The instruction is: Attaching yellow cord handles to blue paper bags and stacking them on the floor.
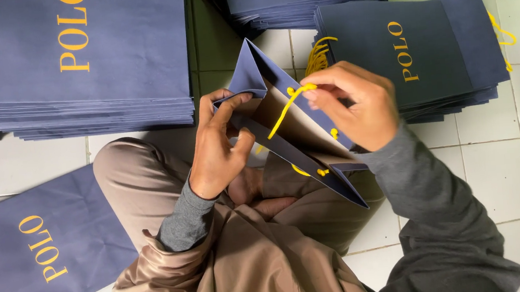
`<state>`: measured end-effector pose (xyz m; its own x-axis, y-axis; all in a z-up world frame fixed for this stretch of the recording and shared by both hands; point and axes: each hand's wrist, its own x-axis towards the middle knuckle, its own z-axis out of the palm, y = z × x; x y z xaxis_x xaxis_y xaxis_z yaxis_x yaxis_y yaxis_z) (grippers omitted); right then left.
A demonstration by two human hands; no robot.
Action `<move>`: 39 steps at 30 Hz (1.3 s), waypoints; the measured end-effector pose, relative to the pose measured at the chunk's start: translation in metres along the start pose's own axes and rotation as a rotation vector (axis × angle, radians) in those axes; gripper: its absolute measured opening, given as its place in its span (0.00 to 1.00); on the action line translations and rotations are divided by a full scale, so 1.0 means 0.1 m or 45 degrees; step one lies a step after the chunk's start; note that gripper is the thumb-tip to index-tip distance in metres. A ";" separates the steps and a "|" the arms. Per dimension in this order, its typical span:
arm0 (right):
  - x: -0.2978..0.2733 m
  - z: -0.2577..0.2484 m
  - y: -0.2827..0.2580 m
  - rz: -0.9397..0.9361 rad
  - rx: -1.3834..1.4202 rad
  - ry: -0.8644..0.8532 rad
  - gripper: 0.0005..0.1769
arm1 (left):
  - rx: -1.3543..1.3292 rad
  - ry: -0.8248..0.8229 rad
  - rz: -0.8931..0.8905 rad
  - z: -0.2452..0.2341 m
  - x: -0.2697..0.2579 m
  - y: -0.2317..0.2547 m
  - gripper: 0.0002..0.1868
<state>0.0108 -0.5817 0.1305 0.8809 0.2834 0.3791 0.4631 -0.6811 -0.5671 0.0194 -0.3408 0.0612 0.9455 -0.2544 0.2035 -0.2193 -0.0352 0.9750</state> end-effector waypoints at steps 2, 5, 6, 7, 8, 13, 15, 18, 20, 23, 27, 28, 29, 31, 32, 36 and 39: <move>-0.04 -0.15 -0.05 -0.089 -0.151 -0.151 0.10 | 0.004 0.003 0.016 0.00 0.02 0.00 0.26; -0.23 -0.26 -0.07 -0.005 -0.060 -0.593 0.20 | 0.027 0.015 0.023 0.01 0.03 0.00 0.26; -0.29 -0.27 -0.02 0.001 -0.061 -0.592 0.20 | 0.024 0.010 0.021 0.01 0.03 -0.01 0.26; -0.35 -0.28 0.02 -0.071 -0.051 -0.789 0.17 | 0.022 0.017 0.008 0.00 0.03 -0.02 0.26; -0.41 -0.29 0.06 -0.149 -0.040 -0.983 0.15 | 0.023 0.027 -0.002 -0.01 0.04 -0.03 0.25; -0.52 -0.13 0.26 -0.185 -0.089 -0.962 0.10 | 0.052 0.025 -0.004 0.02 0.06 -0.08 0.23; -0.46 -0.14 0.20 -0.125 -0.064 -1.010 0.09 | 0.075 0.021 0.000 0.02 0.06 -0.10 0.22; -0.46 -0.14 0.23 -0.171 0.005 -1.056 0.07 | 0.109 0.041 -0.001 0.02 0.05 -0.10 0.22; -0.51 -0.11 0.29 -0.114 0.009 -1.031 0.07 | 0.148 0.022 0.015 0.01 0.06 -0.10 0.23; -0.41 -0.15 0.13 -0.174 0.086 -0.923 0.05 | 0.187 0.024 0.032 0.01 0.05 -0.09 0.23; -0.46 -0.20 0.08 -0.188 0.195 -0.506 0.02 | 0.229 0.027 0.043 -0.01 0.04 0.00 0.26; -0.46 -0.25 0.03 -0.058 0.401 -0.267 0.05 | 0.268 0.011 0.038 -0.01 0.03 0.00 0.27; -0.46 -0.30 -0.02 0.073 0.602 -0.024 0.08 | 0.306 -0.006 0.034 0.00 0.02 0.01 0.28; -0.44 -0.30 0.09 0.054 0.631 0.096 0.09 | 0.297 -0.012 0.039 -0.05 0.02 0.06 0.28; -0.42 -0.31 0.15 0.028 0.655 0.222 0.10 | 0.287 -0.017 0.054 -0.06 0.04 0.08 0.28; -0.20 -0.23 0.09 -0.161 0.034 -0.010 0.09 | 0.247 -0.047 0.033 -0.01 0.03 0.05 0.28; -0.08 -0.06 0.20 -0.528 -0.516 -0.177 0.08 | 0.200 -0.083 0.027 0.02 0.02 0.03 0.28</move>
<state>0.0128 -0.6014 0.1209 0.6517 0.6480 0.3941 0.7212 -0.6903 -0.0575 0.0201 -0.3437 0.0647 0.9236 -0.3189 0.2129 -0.2791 -0.1783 0.9436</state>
